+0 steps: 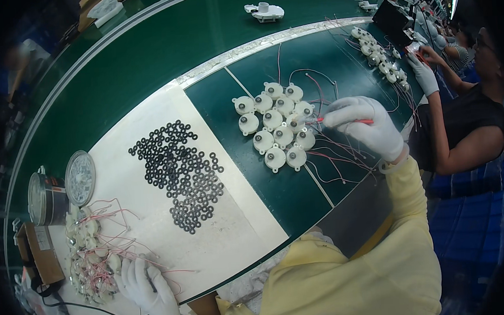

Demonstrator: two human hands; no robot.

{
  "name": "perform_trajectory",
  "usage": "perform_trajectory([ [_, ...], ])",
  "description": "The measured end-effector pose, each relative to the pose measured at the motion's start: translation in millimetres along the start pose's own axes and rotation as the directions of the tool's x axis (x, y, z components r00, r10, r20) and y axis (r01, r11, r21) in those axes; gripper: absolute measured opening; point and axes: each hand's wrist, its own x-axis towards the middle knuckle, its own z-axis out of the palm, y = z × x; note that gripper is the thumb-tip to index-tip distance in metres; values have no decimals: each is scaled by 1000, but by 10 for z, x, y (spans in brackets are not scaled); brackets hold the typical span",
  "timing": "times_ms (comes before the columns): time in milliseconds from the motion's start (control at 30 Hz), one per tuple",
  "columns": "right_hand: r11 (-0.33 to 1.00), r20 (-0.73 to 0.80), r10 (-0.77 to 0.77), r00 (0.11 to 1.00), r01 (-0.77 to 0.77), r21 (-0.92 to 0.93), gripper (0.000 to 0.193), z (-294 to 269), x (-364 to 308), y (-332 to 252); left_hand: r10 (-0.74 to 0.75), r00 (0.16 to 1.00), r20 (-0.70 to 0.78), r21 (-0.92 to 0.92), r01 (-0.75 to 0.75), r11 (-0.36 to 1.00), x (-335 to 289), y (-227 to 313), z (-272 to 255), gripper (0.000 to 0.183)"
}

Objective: The person applies a silver paste to small white circular components using a red-handled brush. They then pick up small black rings and place them onto the components. The person works at a green assembly table with various parts and tools laid out.

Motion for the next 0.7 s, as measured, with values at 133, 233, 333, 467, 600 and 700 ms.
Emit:
perform_trajectory([
  [133,1000,10,-8,1000,8,25,30,25,23,-6,10,1000,-11,3,-10,1000,-6,-2,1,23],
  [233,985,-7,104,995,-102,143,27,63,21,-24,21,1000,-24,6,-21,1000,-2,-17,23,22],
  [333,906,-13,304,953,-285,313,25,109,5,-17,30,999,-30,6,-30,1000,13,11,10,21],
  [467,843,-11,454,891,-426,328,27,98,-36,-5,47,998,-33,5,-47,999,43,32,-8,20],
  [600,843,-59,462,885,-418,338,33,141,-87,59,47,999,-27,-2,-47,999,49,41,-13,20],
  [700,834,-75,483,872,-432,344,33,142,-102,65,43,999,-29,3,-43,999,33,29,-9,20],
])
